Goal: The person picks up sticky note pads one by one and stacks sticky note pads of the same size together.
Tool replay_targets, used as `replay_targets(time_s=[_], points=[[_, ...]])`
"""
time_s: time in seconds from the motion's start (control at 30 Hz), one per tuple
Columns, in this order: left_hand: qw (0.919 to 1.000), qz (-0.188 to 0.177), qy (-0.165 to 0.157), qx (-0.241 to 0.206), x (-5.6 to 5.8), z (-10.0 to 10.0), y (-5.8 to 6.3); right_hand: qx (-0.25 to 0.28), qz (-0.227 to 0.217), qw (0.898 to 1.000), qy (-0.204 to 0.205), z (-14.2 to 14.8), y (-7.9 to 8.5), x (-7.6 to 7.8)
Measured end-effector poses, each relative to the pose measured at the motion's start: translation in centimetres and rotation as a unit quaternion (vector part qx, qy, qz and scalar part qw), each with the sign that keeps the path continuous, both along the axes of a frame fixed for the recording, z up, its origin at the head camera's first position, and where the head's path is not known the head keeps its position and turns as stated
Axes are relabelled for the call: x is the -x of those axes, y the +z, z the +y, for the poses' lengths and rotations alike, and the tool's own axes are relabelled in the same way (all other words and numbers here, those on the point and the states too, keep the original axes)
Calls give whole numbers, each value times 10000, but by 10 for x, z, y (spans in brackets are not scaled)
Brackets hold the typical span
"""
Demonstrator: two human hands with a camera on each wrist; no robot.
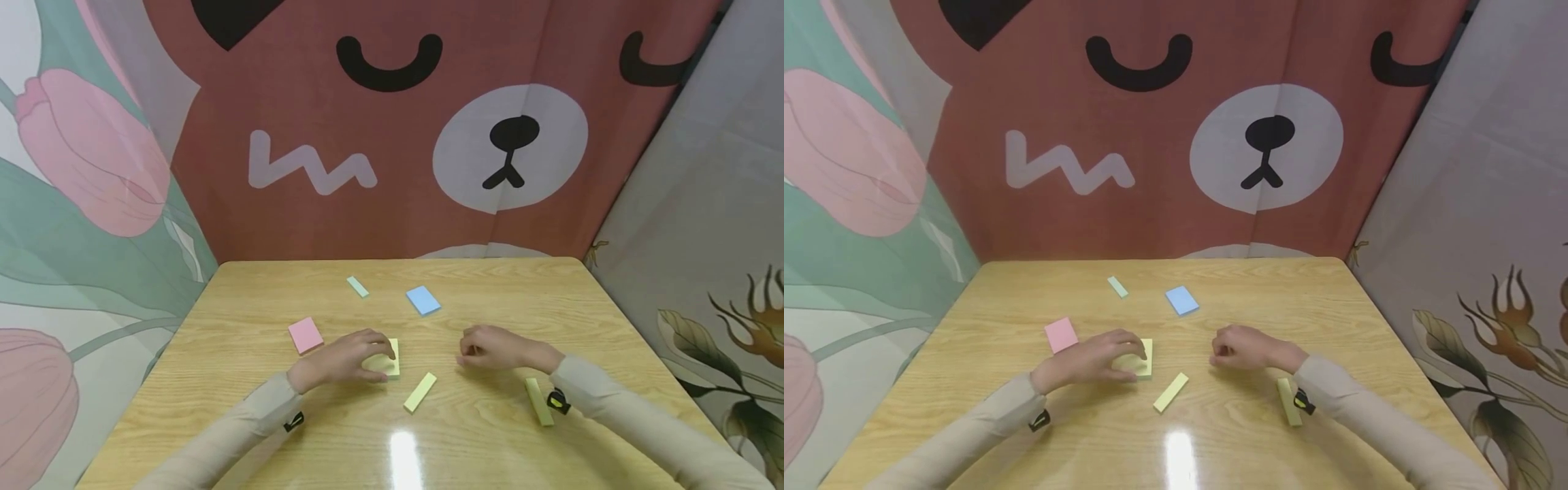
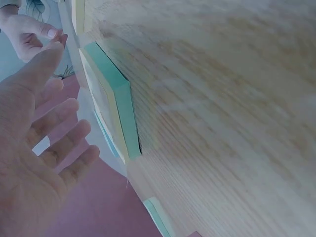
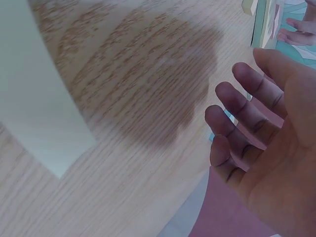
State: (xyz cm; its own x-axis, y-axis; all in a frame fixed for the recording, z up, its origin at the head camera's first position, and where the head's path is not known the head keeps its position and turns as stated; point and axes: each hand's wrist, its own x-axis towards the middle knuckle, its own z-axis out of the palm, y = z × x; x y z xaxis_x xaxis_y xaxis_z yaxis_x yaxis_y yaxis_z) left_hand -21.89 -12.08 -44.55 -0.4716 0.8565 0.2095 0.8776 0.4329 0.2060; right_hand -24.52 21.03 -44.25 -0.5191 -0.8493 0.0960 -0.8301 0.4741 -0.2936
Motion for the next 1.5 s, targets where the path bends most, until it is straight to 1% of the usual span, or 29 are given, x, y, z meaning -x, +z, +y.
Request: replay_targets(time_s=[0.2,0.33,0.43,0.57,0.7,0.87,1.07,1.23,1.5], points=[[9999,-34,-166,-5,-2,6,3,-80,-43,9999,72,6,4,-5],[9998,-88,-164,28,-3,11,4,-200,-234,9995,44,10,7,-8],[9998,-62,-178,41,-3,14,3,-250,-272,9993,44,13,8,-10],[9996,7,-266,44,-3,17,4,-351,-363,9987,-30,17,8,-11],[9993,0,-359,40,-3,20,3,-459,-493,9976,-147,21,6,-13],[9989,-36,-475,48,-2,24,2,-489,-503,9974,-186,25,6,-13],[9982,-71,-582,156,-5,30,1,-492,-467,9977,-98,29,9,-16],[9977,-5,-634,242,-5,34,-2,-591,-505,9969,-109,34,10,-18],[9965,16,-803,213,-3,39,-3,-937,-525,9939,-252,42,11,-21]])
